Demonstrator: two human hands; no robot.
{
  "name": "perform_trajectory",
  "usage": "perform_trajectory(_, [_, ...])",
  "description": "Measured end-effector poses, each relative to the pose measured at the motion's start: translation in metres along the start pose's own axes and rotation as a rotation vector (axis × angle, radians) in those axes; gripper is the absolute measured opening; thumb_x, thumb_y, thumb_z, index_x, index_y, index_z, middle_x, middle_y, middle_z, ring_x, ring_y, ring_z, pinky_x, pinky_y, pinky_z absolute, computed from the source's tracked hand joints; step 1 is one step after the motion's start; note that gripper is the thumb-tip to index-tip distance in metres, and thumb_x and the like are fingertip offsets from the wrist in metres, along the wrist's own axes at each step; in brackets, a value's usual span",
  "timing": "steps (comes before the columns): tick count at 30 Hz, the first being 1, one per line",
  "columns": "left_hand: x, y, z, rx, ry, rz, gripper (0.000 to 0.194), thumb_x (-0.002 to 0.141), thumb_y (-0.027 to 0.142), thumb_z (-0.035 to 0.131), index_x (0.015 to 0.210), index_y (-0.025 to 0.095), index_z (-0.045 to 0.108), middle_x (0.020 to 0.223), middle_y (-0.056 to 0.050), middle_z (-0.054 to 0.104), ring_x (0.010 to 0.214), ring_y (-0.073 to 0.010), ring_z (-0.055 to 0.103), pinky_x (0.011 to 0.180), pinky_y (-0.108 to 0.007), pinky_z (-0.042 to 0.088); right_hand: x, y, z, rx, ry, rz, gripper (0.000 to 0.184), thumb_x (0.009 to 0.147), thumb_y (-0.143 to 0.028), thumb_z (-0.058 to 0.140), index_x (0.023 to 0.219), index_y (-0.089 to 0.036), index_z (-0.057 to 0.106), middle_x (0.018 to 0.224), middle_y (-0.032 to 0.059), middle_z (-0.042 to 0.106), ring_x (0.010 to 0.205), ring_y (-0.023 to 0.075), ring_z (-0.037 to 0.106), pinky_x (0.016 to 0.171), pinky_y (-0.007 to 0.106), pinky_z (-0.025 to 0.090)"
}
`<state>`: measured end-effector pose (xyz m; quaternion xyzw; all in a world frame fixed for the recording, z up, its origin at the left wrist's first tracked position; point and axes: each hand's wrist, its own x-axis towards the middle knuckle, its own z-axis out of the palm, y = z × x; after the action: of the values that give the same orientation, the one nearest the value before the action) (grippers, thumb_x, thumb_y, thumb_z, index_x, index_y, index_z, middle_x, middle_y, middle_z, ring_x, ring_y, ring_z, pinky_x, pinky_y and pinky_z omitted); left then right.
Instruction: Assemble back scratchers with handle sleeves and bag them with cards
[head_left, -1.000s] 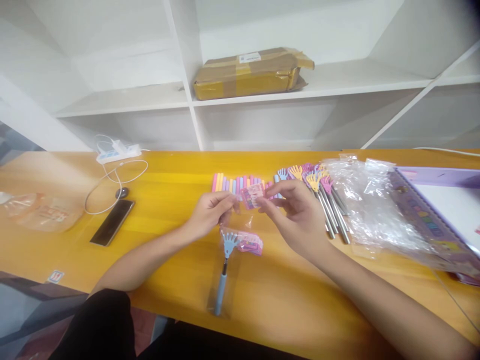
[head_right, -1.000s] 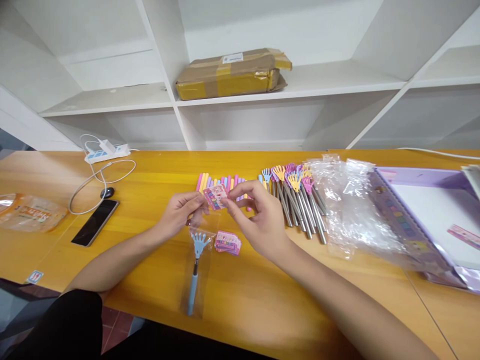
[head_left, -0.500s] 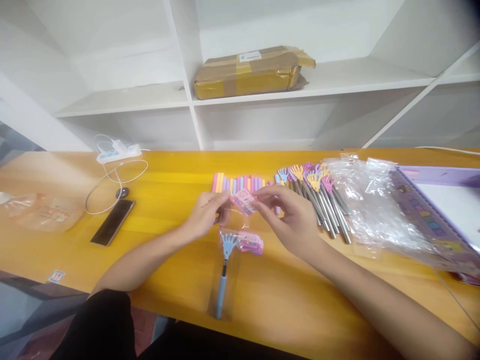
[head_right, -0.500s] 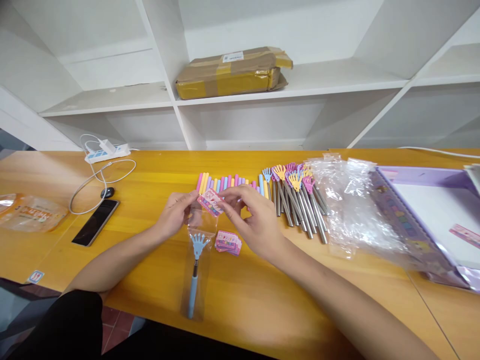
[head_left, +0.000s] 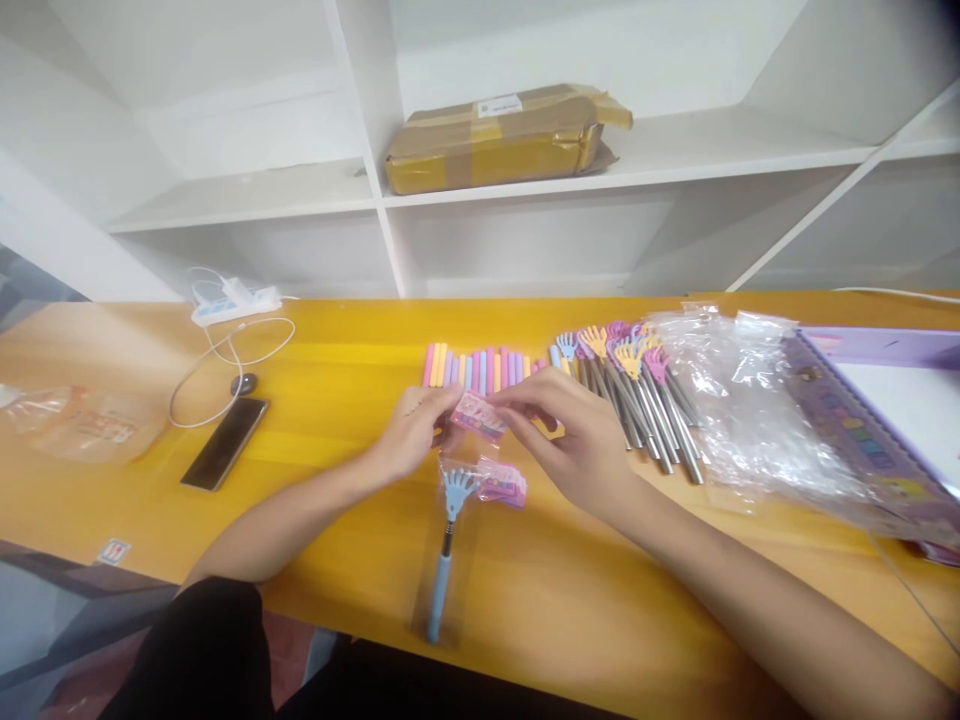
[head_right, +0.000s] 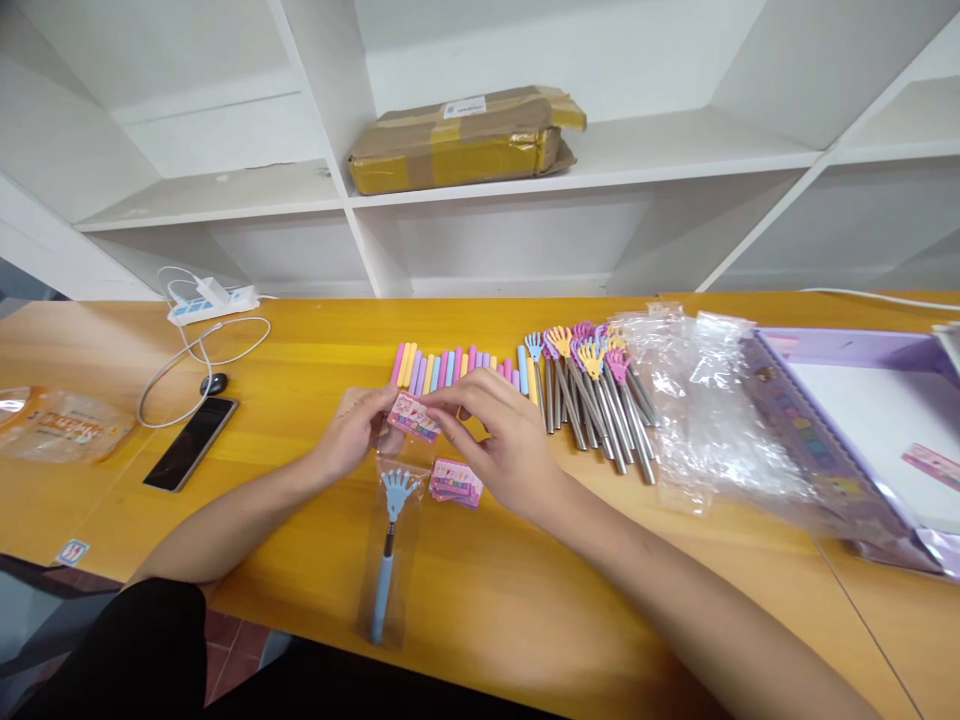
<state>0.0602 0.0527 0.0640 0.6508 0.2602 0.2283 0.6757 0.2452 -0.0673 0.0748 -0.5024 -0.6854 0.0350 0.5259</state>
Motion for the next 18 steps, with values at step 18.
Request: perform_trajectory(18, [0.0002,-0.0053,0.001,-0.082,0.046,0.033,0.058,0.097,0.065,0.064,0.101,0.012,0.087,0.087,-0.012,0.082,0.081,-0.0235,0.076,0.069,-0.028,0.055,-0.0006,-0.0029,0.0006,0.043,-0.088,-0.007,0.019,0.107,-0.023,0.061,0.114,-0.024,0.078,0.095,0.0047,0.058,0.089,0.0157,0.058,0.077,0.032,0.051])
